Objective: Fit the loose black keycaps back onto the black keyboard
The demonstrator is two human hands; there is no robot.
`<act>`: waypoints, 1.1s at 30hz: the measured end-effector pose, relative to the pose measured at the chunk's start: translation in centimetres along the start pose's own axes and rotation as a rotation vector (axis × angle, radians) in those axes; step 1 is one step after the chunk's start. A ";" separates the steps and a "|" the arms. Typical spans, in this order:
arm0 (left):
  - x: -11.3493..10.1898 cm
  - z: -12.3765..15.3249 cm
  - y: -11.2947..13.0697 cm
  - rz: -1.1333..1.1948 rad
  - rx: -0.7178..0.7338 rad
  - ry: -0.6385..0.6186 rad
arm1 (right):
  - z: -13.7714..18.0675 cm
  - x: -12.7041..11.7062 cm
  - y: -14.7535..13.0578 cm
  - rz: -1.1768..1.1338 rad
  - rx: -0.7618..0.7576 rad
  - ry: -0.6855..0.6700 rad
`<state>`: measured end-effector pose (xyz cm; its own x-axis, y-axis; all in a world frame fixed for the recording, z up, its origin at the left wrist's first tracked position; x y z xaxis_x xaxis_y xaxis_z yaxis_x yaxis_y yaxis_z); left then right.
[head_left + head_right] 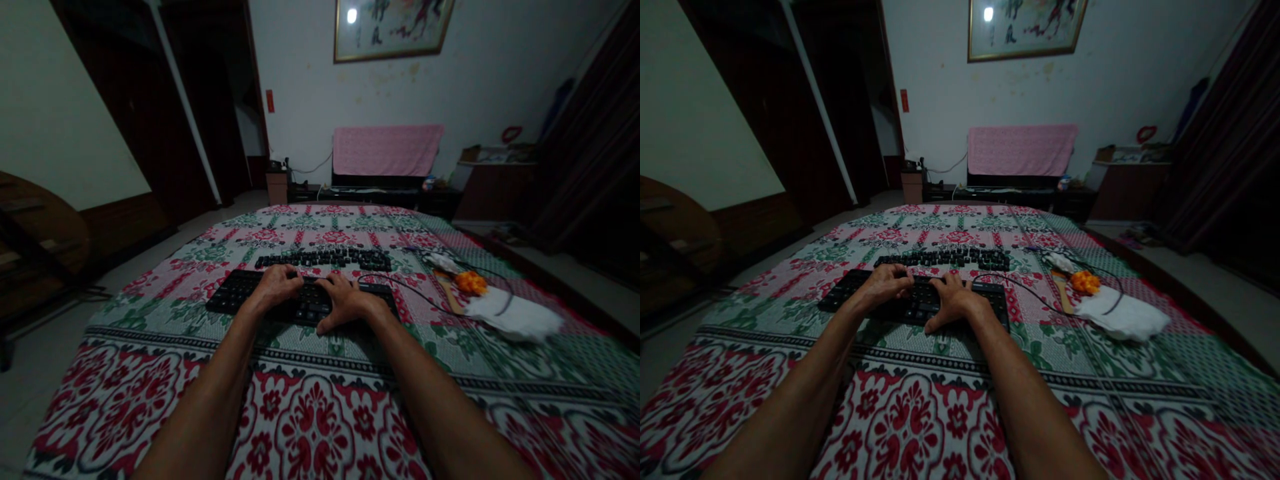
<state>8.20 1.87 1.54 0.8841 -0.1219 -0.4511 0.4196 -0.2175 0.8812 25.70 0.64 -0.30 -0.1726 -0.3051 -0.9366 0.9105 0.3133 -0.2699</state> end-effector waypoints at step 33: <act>0.3 0.1 0.0 -0.182 0.080 0.138 | -0.6 0.6 0.4 -0.002 0.014 -0.010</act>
<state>8.45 1.76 1.37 0.8174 0.0583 -0.5731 0.5618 -0.3010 0.7706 25.72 1.16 -1.08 -0.1706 -0.3141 -0.9339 0.9153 0.3006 -0.2683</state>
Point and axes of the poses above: each hand's wrist, its own z-axis away from the middle knuckle, its own x-axis out of the palm, y = z × x, the point moved 3 cm from there along -z, towards the middle knuckle, and after that the axes turned 8 degrees about x, right-handed, at the moved point
